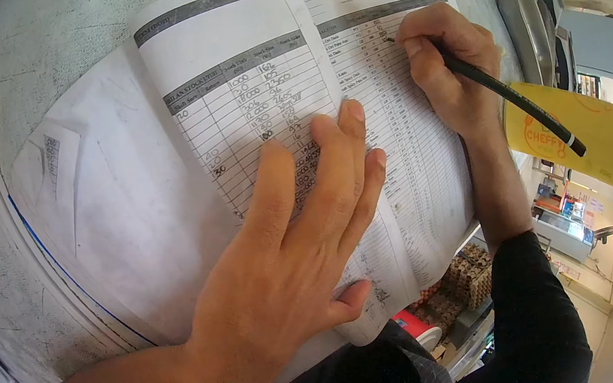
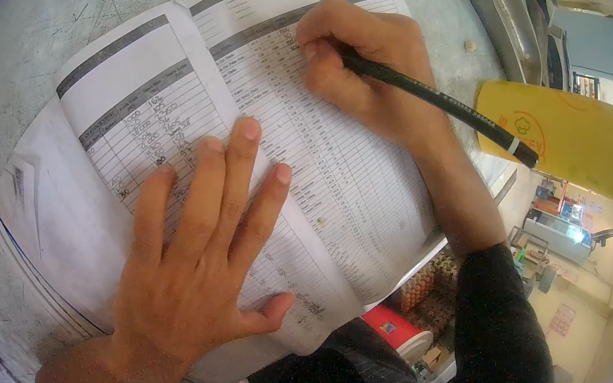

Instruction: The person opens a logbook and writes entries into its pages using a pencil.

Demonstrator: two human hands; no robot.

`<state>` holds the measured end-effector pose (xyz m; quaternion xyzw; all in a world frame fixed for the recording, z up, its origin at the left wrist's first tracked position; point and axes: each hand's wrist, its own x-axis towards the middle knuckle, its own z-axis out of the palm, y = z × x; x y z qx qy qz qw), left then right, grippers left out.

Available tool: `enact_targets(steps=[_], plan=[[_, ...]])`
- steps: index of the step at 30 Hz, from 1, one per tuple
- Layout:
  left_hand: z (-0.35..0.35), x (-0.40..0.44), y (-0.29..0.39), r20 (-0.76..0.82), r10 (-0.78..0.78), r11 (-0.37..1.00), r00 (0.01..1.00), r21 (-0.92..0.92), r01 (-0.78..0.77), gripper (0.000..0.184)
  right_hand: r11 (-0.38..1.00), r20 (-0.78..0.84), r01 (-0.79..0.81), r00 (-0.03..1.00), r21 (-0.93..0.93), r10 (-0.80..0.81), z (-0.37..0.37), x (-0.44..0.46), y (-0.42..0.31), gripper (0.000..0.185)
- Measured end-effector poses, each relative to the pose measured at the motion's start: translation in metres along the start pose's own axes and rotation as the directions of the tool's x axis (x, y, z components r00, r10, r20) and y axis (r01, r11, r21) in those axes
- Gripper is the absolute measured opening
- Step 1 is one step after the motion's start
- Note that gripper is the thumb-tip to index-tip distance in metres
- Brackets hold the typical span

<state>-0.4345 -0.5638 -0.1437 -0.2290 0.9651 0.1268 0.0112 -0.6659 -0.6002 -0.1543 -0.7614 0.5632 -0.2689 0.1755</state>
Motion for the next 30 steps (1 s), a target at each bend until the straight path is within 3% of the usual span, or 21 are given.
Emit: enact_targets(steps=[4, 6, 10, 15, 30], plan=[[0.0004, -0.0018, -0.0005, 0.006, 0.005, 1.0, 1.0, 0.001, -0.005, 0.086, 0.996, -0.028, -0.041, 0.999, 0.085, 0.043, -0.001, -0.0051, -0.0014, 0.006], [0.0001, -0.0008, -0.0003, -0.003, -0.003, 1.0, 1.0, -0.004, 0.003, 0.085, 0.998, -0.036, 0.038, 0.999, 0.044, -0.037, -0.002, -0.0071, 0.0008, 0.006], [-0.0002, 0.0001, 0.0018, -0.001, -0.013, 1.0, 1.0, -0.009, 0.013, 0.084, 0.997, -0.021, -0.033, 0.999, 0.065, 0.035, -0.001, -0.0048, -0.003, 0.006], [-0.0014, 0.0005, 0.0016, 0.014, -0.022, 1.0, 1.0, -0.01, 0.023, 0.084, 0.995, 0.015, 0.07, 0.997, 0.068, -0.071, 0.0005, -0.0021, 0.0024, 0.007], [0.0013, -0.0019, 0.0016, 0.008, -0.024, 1.0, 1.0, 0.001, 0.024, 0.081, 0.997, 0.051, 0.072, 0.996, 0.0, -0.072, -0.0005, -0.0019, 0.0013, 0.006]])
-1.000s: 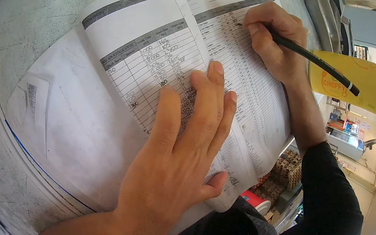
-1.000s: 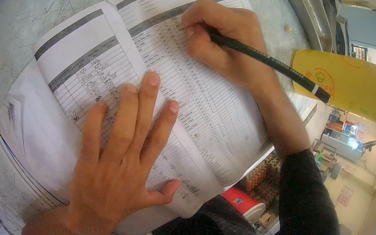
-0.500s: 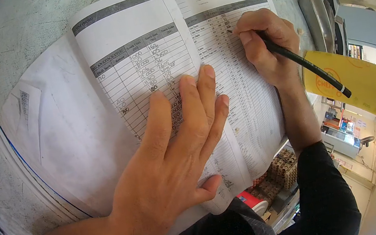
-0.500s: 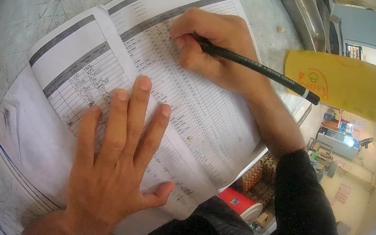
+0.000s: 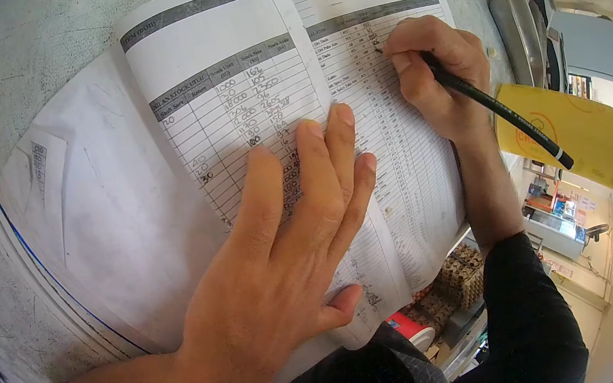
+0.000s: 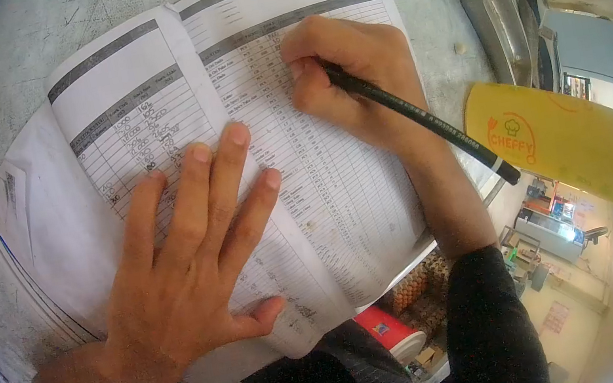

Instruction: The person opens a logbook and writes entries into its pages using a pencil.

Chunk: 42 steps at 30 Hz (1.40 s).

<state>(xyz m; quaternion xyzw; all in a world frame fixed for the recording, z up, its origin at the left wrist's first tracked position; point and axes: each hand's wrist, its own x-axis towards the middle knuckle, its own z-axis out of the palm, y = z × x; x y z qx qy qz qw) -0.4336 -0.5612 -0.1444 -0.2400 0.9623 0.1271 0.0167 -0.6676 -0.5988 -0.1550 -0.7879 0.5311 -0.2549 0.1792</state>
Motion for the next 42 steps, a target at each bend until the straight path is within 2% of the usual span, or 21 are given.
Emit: enact_targets(steps=[4, 6, 10, 19, 21, 25, 28, 34, 37, 39, 42], plan=[[0.0013, 0.0001, 0.0002, -0.001, 0.002, 1.0, 1.0, 0.014, -0.002, 0.082, 0.999, -0.028, 0.047, 0.998, -0.026, -0.048, 0.0006, 0.0002, 0.0011, 0.006], [0.0011, -0.0003, 0.0003, -0.002, -0.002, 1.0, 1.0, 0.013, 0.002, 0.083, 0.999, -0.048, -0.014, 0.999, -0.031, 0.012, 0.0005, -0.0003, -0.0007, 0.006], [0.0005, -0.0007, -0.0007, -0.001, 0.001, 1.0, 1.0, -0.007, -0.001, 0.082, 1.0, -0.025, 0.006, 1.0, -0.018, -0.007, 0.0016, 0.0003, -0.0005, 0.006], [0.0009, 0.0001, 0.0009, -0.003, -0.008, 1.0, 1.0, -0.011, 0.008, 0.084, 0.998, -0.055, -0.065, 0.996, 0.002, 0.065, 0.0006, -0.0004, -0.0029, 0.006], [0.0008, 0.0001, 0.0011, 0.0, -0.01, 1.0, 1.0, -0.008, 0.01, 0.085, 0.996, -0.003, -0.09, 0.996, 0.02, 0.091, -0.0009, -0.0005, -0.0034, 0.005], [0.0014, -0.0008, 0.0011, -0.002, -0.014, 1.0, 1.0, -0.018, 0.014, 0.085, 0.997, -0.047, -0.075, 0.996, -0.026, 0.074, 0.0011, 0.0002, -0.0032, 0.005], [0.0009, -0.0006, 0.0002, -0.004, -0.003, 1.0, 1.0, -0.008, 0.003, 0.086, 0.998, -0.065, -0.052, 0.996, 0.02, 0.054, 0.001, 0.0004, -0.0018, 0.005], [0.0019, -0.0009, 0.0001, -0.007, -0.003, 1.0, 1.0, -0.008, 0.003, 0.088, 0.997, -0.005, -0.071, 0.997, -0.009, 0.071, -0.0011, 0.0004, -0.0038, 0.005], [0.0022, -0.0023, -0.0004, -0.013, -0.004, 1.0, 1.0, -0.005, 0.003, 0.087, 0.997, -0.039, -0.077, 0.996, 0.022, 0.078, 0.0013, 0.0002, -0.0018, 0.005], [0.0017, 0.001, 0.0003, -0.008, -0.002, 1.0, 1.0, -0.013, 0.002, 0.086, 0.987, -0.154, -0.019, 0.987, 0.157, 0.044, -0.0002, -0.0023, 0.0051, 0.006], [0.0, 0.0011, -0.0008, -0.002, 0.005, 1.0, 1.0, -0.007, -0.005, 0.083, 0.996, -0.088, -0.029, 0.995, 0.085, 0.036, -0.0019, -0.0081, 0.0002, 0.007]])
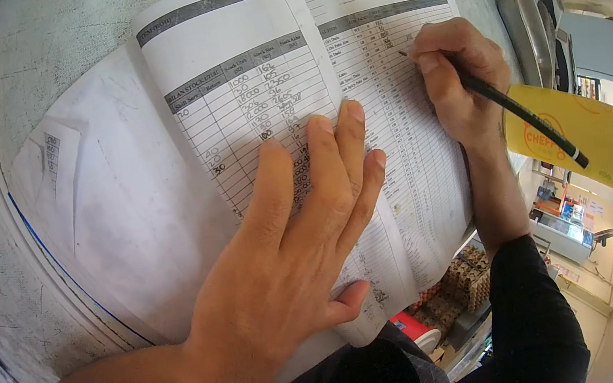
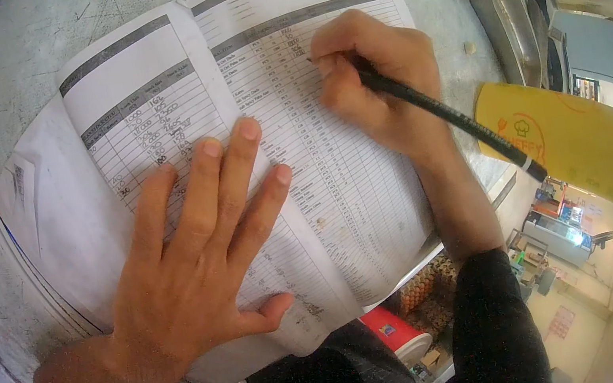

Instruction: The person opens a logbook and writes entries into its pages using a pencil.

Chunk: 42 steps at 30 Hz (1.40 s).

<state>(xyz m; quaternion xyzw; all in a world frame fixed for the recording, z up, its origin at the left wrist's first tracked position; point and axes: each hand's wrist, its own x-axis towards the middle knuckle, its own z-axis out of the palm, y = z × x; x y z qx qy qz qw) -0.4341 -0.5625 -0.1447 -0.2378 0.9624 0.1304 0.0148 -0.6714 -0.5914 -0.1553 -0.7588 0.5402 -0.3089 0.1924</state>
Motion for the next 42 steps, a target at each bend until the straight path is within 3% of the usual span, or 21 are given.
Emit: enact_targets(steps=[19, 21, 24, 28, 42], plan=[[-0.0032, 0.0008, 0.0006, 0.035, 0.005, 0.999, 0.999, 0.041, -0.006, 0.083, 1.0, 0.054, -0.017, 0.998, -0.006, 0.017, 0.004, 0.0056, -0.0021, 0.007], [-0.0033, 0.0007, 0.0004, 0.045, 0.007, 0.999, 0.999, 0.044, -0.009, 0.083, 0.997, 0.079, 0.015, 0.997, -0.075, -0.009, 0.0039, 0.0048, -0.0016, 0.007], [-0.0032, 0.0011, 0.0003, 0.042, 0.008, 0.999, 0.999, 0.049, -0.01, 0.083, 0.999, 0.062, -0.039, 0.997, -0.016, 0.04, 0.0023, 0.0048, -0.0028, 0.007], [-0.0002, -0.0002, 0.0012, 0.009, -0.008, 1.0, 1.0, 0.019, 0.008, 0.082, 0.997, 0.076, 0.011, 0.997, -0.078, -0.005, 0.0023, 0.0046, -0.002, 0.007], [0.0002, 0.0004, 0.0013, 0.0, -0.006, 1.0, 1.0, -0.029, 0.006, 0.083, 0.996, 0.058, -0.05, 0.997, -0.072, 0.054, 0.0027, 0.0035, -0.003, 0.006]])
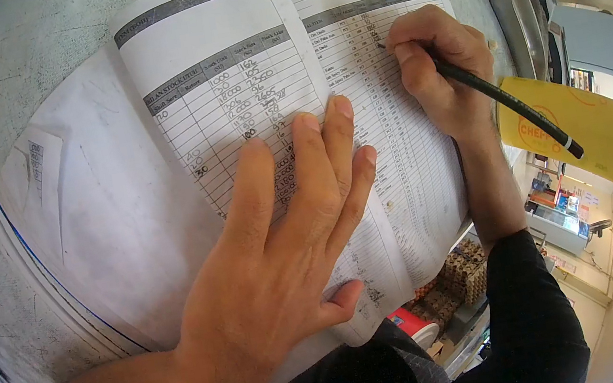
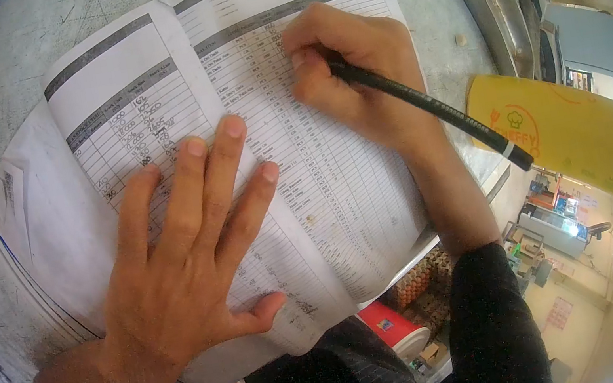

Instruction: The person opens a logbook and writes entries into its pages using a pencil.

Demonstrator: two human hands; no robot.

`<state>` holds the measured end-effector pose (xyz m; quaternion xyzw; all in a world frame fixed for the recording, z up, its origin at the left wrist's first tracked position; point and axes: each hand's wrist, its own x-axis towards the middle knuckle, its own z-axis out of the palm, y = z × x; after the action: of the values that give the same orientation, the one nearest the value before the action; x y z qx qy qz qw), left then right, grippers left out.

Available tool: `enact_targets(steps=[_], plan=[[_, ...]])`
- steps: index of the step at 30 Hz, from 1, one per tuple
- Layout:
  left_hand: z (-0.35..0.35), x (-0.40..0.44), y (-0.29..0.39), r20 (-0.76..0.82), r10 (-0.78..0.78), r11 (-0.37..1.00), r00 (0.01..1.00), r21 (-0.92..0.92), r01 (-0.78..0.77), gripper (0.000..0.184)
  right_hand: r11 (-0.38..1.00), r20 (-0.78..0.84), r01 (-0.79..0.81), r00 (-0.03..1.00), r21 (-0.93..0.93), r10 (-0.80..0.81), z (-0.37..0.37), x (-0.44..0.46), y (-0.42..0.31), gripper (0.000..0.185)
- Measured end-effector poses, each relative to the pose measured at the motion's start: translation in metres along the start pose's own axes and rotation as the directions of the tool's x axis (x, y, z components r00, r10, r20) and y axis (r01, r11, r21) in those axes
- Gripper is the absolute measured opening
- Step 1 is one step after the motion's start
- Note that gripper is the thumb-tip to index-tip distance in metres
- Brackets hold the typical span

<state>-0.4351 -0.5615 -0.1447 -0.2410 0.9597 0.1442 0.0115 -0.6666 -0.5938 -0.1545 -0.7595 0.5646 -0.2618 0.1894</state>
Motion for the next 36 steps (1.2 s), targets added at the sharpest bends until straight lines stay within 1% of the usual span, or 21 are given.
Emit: enact_targets(steps=[4, 6, 7, 10, 12, 13, 15, 17, 19, 23, 25, 29, 31, 32, 34, 36], plan=[[-0.0002, 0.0001, -0.0001, 0.003, 0.0, 1.0, 1.0, 0.005, 0.0, 0.084, 1.0, -0.055, -0.025, 0.998, 0.01, 0.025, -0.0004, 0.0007, 0.0011, 0.005], [0.0013, -0.0004, -0.0001, -0.006, 0.001, 1.0, 1.0, 0.002, -0.001, 0.084, 0.997, -0.005, 0.039, 0.999, -0.066, -0.039, -0.0007, 0.0006, 0.0027, 0.005], [0.0014, -0.0002, 0.0, -0.009, 0.002, 1.0, 1.0, -0.001, -0.002, 0.084, 0.997, -0.005, 0.039, 0.999, -0.066, -0.04, -0.001, 0.0009, 0.0021, 0.005], [0.0007, -0.0004, 0.0, -0.013, 0.004, 1.0, 1.0, 0.005, -0.004, 0.085, 0.999, -0.012, -0.01, 1.0, -0.042, 0.009, -0.0017, 0.0006, 0.0001, 0.005], [0.0001, -0.0013, 0.0001, -0.004, 0.001, 1.0, 1.0, 0.0, -0.001, 0.085, 0.999, -0.034, 0.013, 0.999, 0.039, -0.012, -0.0031, 0.0002, 0.0014, 0.004], [0.0004, -0.0028, -0.0006, -0.001, -0.002, 1.0, 1.0, -0.004, 0.002, 0.085, 0.999, -0.035, 0.014, 0.999, 0.035, -0.013, -0.0016, -0.0018, 0.0002, 0.004], [0.0013, -0.0053, -0.0017, 0.0, -0.005, 1.0, 1.0, 0.001, 0.005, 0.085, 0.994, -0.066, -0.013, 0.998, 0.109, 0.021, 0.001, -0.0055, -0.0023, 0.005], [0.0013, -0.0009, 0.0004, -0.006, 0.001, 1.0, 1.0, 0.0, -0.001, 0.085, 0.996, -0.034, -0.029, 0.999, 0.088, 0.032, -0.0021, -0.0049, -0.0012, 0.005], [0.0012, -0.0011, 0.0002, 0.0, -0.009, 1.0, 1.0, 0.011, 0.009, 0.084, 0.999, -0.022, 0.036, 0.999, 0.028, -0.035, -0.0019, -0.0028, -0.0007, 0.005], [0.0006, -0.0008, -0.0005, 0.002, 0.002, 0.999, 1.0, 0.043, -0.002, 0.082, 0.997, -0.023, 0.077, 0.997, 0.024, -0.076, -0.0002, -0.0018, 0.0032, 0.005], [-0.0002, -0.0018, -0.0001, 0.006, 0.003, 0.999, 1.0, 0.053, -0.003, 0.081, 0.996, 0.008, 0.09, 0.996, -0.017, -0.09, 0.0004, -0.0012, 0.0013, 0.005], [0.0012, -0.002, 0.0002, -0.006, -0.004, 0.999, 1.0, 0.048, 0.004, 0.08, 0.998, 0.0, 0.043, 0.999, 0.035, -0.043, -0.0005, -0.0024, 0.0017, 0.006], [0.0014, -0.0028, 0.0, -0.016, -0.011, 1.0, 1.0, 0.021, 0.011, 0.08, 0.996, 0.022, 0.077, 0.997, -0.052, -0.076, -0.0004, -0.002, 0.0, 0.007], [0.0011, -0.0031, -0.0002, -0.02, -0.013, 1.0, 1.0, 0.012, 0.013, 0.08, 0.996, 0.021, 0.078, 0.997, -0.053, -0.077, -0.001, -0.0023, -0.0009, 0.007], [-0.0002, -0.0037, -0.0008, -0.008, -0.007, 1.0, 1.0, 0.031, 0.007, 0.081, 0.999, -0.017, -0.002, 1.0, -0.04, 0.001, 0.0003, -0.0037, -0.004, 0.008], [0.0004, -0.0054, -0.0015, -0.004, -0.008, 0.999, 1.0, 0.033, 0.008, 0.082, 0.999, -0.008, 0.028, 1.0, -0.041, -0.029, 0.003, -0.003, -0.0023, 0.007]])
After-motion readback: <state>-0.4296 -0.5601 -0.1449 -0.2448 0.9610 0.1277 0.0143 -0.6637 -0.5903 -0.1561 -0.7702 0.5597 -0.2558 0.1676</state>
